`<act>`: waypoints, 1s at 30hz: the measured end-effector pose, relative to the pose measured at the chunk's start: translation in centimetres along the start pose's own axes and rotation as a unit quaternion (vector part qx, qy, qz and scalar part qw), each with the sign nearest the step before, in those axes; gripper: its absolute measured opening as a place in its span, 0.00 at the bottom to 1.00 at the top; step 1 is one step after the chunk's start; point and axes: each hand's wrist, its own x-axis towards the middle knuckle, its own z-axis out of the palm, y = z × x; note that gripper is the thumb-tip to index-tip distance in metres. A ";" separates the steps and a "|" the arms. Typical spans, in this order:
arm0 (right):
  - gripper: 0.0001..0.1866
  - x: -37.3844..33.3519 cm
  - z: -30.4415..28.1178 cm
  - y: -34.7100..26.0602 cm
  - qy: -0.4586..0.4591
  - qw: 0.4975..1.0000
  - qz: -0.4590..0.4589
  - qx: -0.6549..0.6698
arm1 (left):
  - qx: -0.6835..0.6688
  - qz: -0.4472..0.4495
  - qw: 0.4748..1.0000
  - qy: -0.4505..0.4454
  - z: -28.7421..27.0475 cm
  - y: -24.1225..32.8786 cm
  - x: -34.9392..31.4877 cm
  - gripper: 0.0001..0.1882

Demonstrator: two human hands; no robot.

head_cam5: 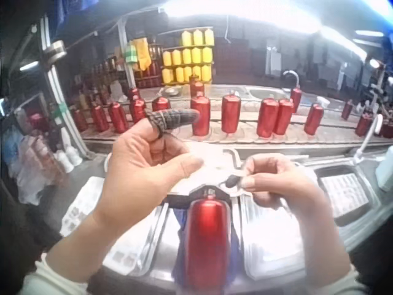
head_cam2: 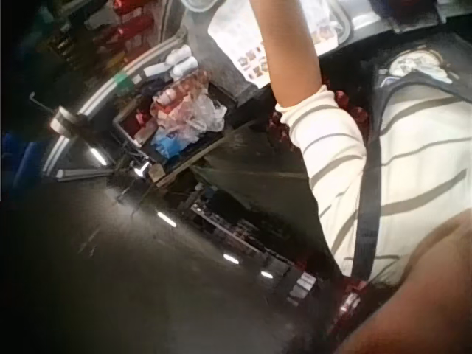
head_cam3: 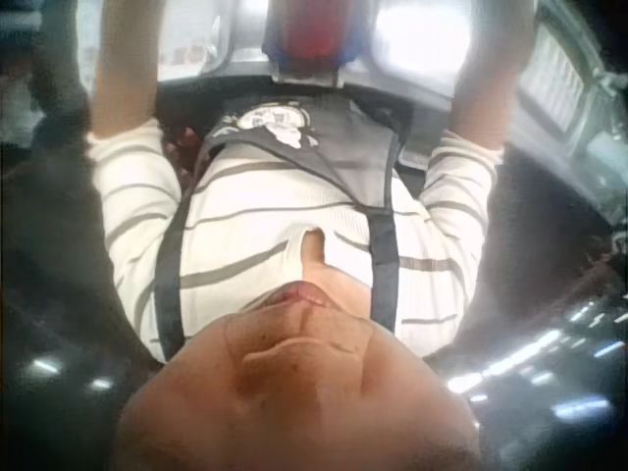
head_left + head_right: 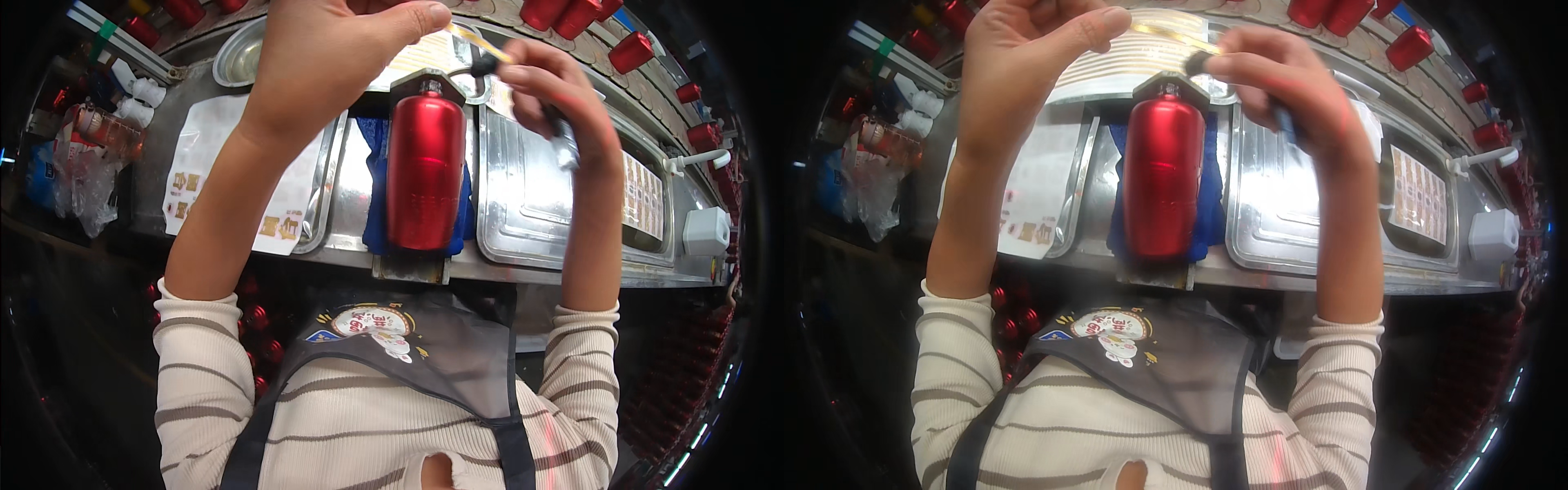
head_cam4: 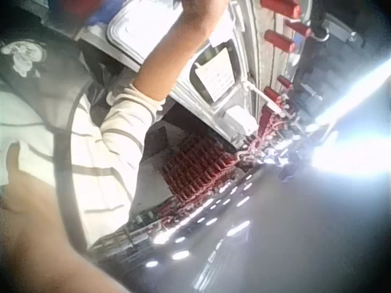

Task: The person applies adhesive labels to red cylindrical bottles on a production line. They pick up bottles, peel and align labels, smooth them onto the surface, and place the finished bottles onto a conveyor.

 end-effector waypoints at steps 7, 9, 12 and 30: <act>0.09 -9.3 4.6 -0.1 0.157 0.982 0.015 -0.099 | -0.047 -0.078 0.994 0.052 2.7 -2.2 -11.0 0.19; 0.08 -10.7 6.6 1.9 0.158 0.977 0.073 -0.125 | -0.008 -0.106 0.992 0.070 2.4 -3.6 -14.8 0.21; 0.08 -12.0 9.4 6.6 0.175 0.973 0.114 -0.095 | 0.038 -0.132 0.988 0.077 2.3 -5.3 -18.5 0.20; 0.05 -11.9 11.5 10.2 0.226 0.951 0.161 0.134 | 0.081 -0.161 0.981 0.074 2.9 -7.2 -20.0 0.20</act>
